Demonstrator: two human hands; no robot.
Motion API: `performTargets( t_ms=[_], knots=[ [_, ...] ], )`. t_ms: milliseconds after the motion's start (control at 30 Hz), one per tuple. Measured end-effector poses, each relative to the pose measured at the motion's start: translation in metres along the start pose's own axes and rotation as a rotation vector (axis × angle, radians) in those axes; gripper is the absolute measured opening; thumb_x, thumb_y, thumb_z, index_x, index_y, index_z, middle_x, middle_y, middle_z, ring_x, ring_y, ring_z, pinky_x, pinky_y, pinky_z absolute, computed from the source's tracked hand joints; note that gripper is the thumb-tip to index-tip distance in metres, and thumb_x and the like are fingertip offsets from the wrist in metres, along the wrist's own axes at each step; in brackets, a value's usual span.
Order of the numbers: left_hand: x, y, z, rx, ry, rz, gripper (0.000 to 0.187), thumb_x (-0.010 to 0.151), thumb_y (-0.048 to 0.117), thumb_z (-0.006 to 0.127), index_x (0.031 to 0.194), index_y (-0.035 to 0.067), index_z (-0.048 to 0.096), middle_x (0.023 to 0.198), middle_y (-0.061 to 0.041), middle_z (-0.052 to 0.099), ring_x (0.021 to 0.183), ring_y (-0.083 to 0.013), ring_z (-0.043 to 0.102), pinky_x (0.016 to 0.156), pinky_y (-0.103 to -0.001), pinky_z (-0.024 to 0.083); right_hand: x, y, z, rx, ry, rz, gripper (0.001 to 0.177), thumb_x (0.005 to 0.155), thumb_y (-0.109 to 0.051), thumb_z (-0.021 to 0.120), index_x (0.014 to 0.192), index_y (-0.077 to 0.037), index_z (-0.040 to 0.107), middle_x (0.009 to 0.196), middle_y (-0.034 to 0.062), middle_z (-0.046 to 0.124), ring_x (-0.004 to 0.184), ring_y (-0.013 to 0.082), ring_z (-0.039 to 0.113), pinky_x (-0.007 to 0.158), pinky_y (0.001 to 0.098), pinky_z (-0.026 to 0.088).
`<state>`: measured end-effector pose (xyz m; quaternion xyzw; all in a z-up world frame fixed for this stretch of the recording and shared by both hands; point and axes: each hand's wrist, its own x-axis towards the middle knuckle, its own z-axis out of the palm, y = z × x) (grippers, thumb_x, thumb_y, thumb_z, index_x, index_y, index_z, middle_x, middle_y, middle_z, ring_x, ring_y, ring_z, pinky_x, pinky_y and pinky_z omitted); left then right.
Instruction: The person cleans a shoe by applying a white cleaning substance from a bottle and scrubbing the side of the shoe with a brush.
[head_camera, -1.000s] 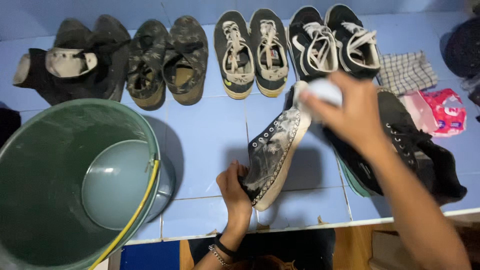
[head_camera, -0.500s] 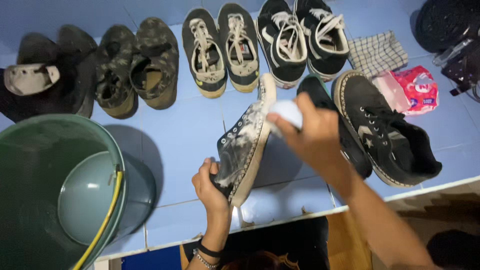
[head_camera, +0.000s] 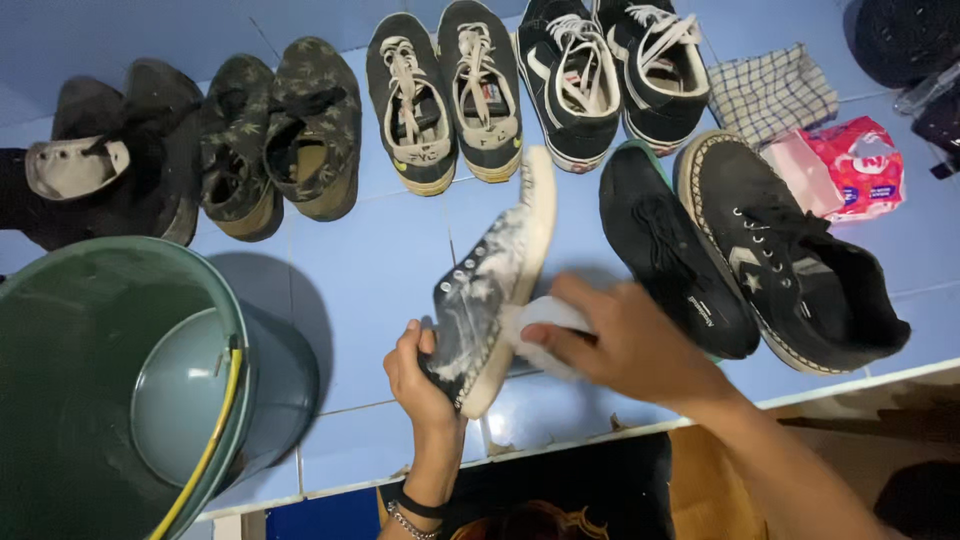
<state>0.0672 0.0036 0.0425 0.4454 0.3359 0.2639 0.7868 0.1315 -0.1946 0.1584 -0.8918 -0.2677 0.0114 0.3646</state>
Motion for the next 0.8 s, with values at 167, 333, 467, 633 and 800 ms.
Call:
performTargets(
  t_ms=[167, 333, 467, 633, 800],
  knots=[
    [-0.008, 0.005, 0.006, -0.034, 0.075, -0.061, 0.039, 0.091, 0.023, 0.067, 0.060, 0.010, 0.049, 0.057, -0.006, 0.046, 0.056, -0.0139, 0.044, 0.058, -0.026, 0.038, 0.010, 0.014, -0.004, -0.102, 0.172, 0.013, 0.037, 0.091, -0.047, 0.070, 0.090, -0.010, 0.068, 0.067, 0.0170, 0.066, 0.068, 0.0423, 0.069, 0.067, 0.0497, 0.051],
    [-0.006, 0.004, 0.006, 0.033, 0.079, -0.060, 0.041, 0.091, 0.026, 0.068, 0.060, 0.010, 0.047, 0.059, -0.005, 0.044, 0.057, -0.0135, 0.042, 0.058, -0.026, 0.038, 0.010, 0.021, -0.004, 0.153, -0.006, 0.066, 0.027, 0.087, -0.040, 0.073, 0.080, -0.014, 0.071, 0.062, 0.0115, 0.071, 0.062, 0.0329, 0.073, 0.062, 0.0389, 0.054],
    [-0.008, 0.005, 0.002, 0.080, 0.033, -0.036, 0.041, 0.093, 0.027, 0.065, 0.060, 0.011, 0.045, 0.061, -0.002, 0.040, 0.059, -0.0120, 0.040, 0.058, -0.024, 0.037, 0.007, 0.025, -0.002, 0.130, 0.073, -0.011, 0.025, 0.085, -0.036, 0.078, 0.076, -0.014, 0.070, 0.059, 0.0099, 0.069, 0.058, 0.0305, 0.072, 0.056, 0.0372, 0.052],
    [-0.019, 0.015, 0.017, 0.021, 0.083, -0.079, 0.040, 0.091, 0.025, 0.069, 0.060, 0.013, 0.046, 0.058, -0.003, 0.044, 0.057, -0.0115, 0.044, 0.057, -0.024, 0.037, 0.014, 0.019, -0.010, 0.209, -0.004, 0.021, 0.025, 0.091, -0.034, 0.070, 0.085, -0.009, 0.069, 0.066, 0.0115, 0.067, 0.066, 0.0317, 0.067, 0.062, 0.0387, 0.051],
    [-0.005, 0.007, 0.008, 0.001, 0.063, -0.044, 0.040, 0.092, 0.025, 0.067, 0.060, 0.011, 0.047, 0.058, -0.004, 0.043, 0.056, -0.0103, 0.042, 0.055, -0.022, 0.035, 0.006, -0.008, -0.018, 0.255, -0.120, -0.004, 0.028, 0.082, -0.033, 0.073, 0.092, -0.007, 0.078, 0.073, 0.0208, 0.077, 0.077, 0.0435, 0.076, 0.062, 0.0501, 0.057]
  ],
)
